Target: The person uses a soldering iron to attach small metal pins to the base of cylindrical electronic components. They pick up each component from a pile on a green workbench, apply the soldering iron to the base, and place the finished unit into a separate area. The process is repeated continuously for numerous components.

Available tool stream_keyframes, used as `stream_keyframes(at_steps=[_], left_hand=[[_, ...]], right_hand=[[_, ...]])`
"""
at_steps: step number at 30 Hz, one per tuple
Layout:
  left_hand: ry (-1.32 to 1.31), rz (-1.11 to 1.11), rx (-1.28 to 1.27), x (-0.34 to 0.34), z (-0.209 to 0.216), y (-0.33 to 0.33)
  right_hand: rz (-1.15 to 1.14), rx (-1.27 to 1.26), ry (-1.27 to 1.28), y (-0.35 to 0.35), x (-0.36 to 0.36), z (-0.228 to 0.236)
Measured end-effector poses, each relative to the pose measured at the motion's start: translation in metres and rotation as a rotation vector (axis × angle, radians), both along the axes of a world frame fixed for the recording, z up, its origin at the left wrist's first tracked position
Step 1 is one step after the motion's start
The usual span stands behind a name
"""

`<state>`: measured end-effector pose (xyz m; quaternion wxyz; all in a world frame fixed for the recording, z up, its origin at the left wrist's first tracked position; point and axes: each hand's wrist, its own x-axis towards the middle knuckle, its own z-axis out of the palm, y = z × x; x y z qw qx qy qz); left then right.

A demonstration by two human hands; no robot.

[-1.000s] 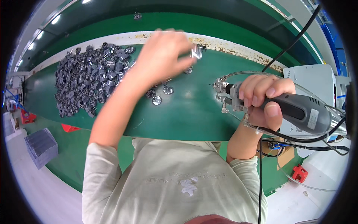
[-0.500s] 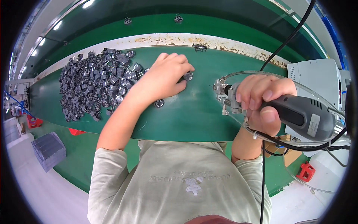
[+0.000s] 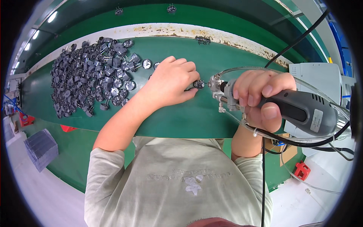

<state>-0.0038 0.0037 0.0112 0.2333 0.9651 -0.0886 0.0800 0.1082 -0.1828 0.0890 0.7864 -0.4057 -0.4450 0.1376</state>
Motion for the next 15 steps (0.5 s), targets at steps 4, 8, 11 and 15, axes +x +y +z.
stream_keyframes(at_steps=[4,8,11,15], left_hand=[[-0.007,0.001,0.003,-0.0003,-0.0016,0.0007],[-0.011,-0.003,0.003,-0.0008,-0.003,0.0005],[-0.016,-0.002,0.007,-0.0008,-0.0025,0.0005],[-0.018,-0.002,0.008,-0.0005,-0.0026,0.0004]], right_hand=[[0.032,0.003,0.001,-0.002,0.0032,-0.0018],[0.035,0.001,0.001,-0.0004,0.0011,-0.0006],[0.038,0.003,-0.008,0.0002,0.0014,-0.0012],[0.026,0.009,-0.01,0.0003,0.0005,-0.0018]])
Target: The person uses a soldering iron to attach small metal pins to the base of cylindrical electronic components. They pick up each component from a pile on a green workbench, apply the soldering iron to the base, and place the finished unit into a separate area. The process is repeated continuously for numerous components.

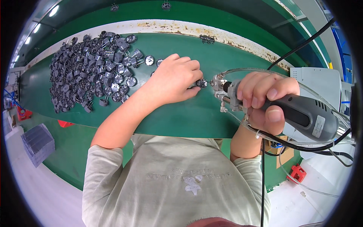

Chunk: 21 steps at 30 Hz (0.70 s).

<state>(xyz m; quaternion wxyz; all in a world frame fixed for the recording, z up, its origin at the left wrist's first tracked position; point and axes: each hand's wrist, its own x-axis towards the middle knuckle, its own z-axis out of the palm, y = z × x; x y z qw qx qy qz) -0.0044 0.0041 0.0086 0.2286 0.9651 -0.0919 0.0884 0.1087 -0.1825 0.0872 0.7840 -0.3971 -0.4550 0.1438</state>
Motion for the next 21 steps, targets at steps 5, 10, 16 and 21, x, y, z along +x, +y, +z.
stream_keyframes(at_steps=[5,10,16,21], left_hand=[[0.009,0.005,0.001,0.0,-0.001,0.001],[0.007,0.0,0.002,0.0,-0.001,0.0],[0.011,-0.025,-0.023,0.0,-0.003,-0.001],[0.018,-0.049,-0.059,0.002,-0.002,0.002]], right_hand=[[-0.002,-0.005,-0.002,0.0,0.001,0.0],[-0.012,-0.008,-0.007,0.002,-0.002,0.0],[-0.019,-0.16,-0.166,0.005,-0.009,0.009],[-0.042,-0.216,-0.141,0.017,-0.008,0.004]])
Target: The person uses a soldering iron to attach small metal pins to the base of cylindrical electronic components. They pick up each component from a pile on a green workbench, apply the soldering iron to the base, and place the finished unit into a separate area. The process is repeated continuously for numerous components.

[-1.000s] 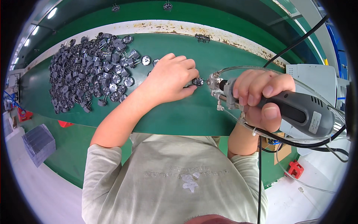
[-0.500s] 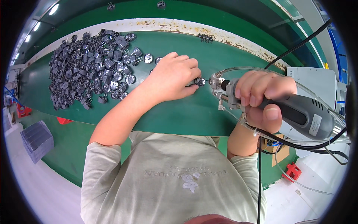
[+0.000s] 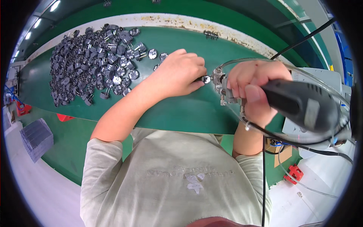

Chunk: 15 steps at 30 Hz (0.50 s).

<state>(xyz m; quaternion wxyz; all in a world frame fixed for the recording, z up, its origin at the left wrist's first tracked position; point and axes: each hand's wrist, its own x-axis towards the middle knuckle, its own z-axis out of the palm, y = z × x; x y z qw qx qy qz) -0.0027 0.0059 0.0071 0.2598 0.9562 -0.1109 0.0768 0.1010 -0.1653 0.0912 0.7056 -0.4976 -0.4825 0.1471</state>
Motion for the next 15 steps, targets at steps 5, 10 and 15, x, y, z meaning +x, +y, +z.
stream_keyframes(at_steps=[5,10,15], left_hand=[[-0.034,-0.002,0.022,0.0,0.0,-0.002],[-0.021,0.039,0.034,-0.003,0.0,-0.001],[-0.027,0.027,0.023,-0.005,-0.002,-0.001]], right_hand=[[0.017,0.09,0.092,-0.002,0.003,0.001],[0.162,0.263,0.076,-0.03,0.012,0.02],[0.165,0.203,0.066,-0.027,0.011,0.011]])
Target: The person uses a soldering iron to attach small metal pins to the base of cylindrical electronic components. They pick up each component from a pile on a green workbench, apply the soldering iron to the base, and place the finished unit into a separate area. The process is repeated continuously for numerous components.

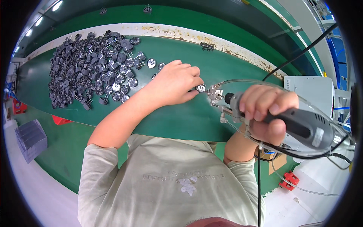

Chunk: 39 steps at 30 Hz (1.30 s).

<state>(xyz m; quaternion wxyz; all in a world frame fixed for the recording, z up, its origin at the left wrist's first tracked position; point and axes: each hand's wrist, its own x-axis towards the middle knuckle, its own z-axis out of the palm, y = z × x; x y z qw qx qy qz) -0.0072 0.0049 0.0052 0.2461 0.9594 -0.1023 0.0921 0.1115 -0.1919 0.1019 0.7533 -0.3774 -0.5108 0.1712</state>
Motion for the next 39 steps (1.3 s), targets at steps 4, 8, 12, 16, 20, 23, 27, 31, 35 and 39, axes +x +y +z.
stream_keyframes(at_steps=[4,8,12,16,20,23,27,31,35,39], left_hand=[[0.009,-0.016,-0.013,0.001,-0.001,0.002],[0.015,-0.018,0.0,0.001,0.0,0.002],[0.012,-0.013,-0.012,0.001,-0.001,0.001],[0.004,-0.007,-0.017,0.001,-0.001,0.002],[-0.006,-0.005,-0.022,0.001,-0.001,0.002],[-0.019,-0.002,-0.022,0.002,-0.003,0.001],[-0.004,-0.015,-0.006,0.004,-0.003,0.001],[-0.015,-0.037,-0.011,0.007,0.005,0.003],[-0.009,-0.043,-0.003,0.008,0.006,-0.001],[0.096,-0.037,0.025,0.007,0.018,0.005]], right_hand=[[-0.068,-0.037,0.15,0.008,-0.006,-0.007],[-0.083,-0.032,0.137,0.011,-0.01,-0.01],[-0.067,-0.051,0.1,0.012,-0.01,-0.01],[-0.069,-0.043,0.09,0.013,-0.01,-0.012],[-0.065,-0.045,0.063,0.016,-0.013,-0.012],[-0.087,-0.068,0.02,0.016,-0.016,-0.01],[-0.06,-0.168,-0.088,0.018,-0.017,-0.004],[-0.067,-0.313,-0.188,0.019,-0.016,0.002],[-0.056,-0.236,-0.115,0.016,-0.011,-0.01],[0.002,0.12,0.113,-0.005,-0.003,0.006]])
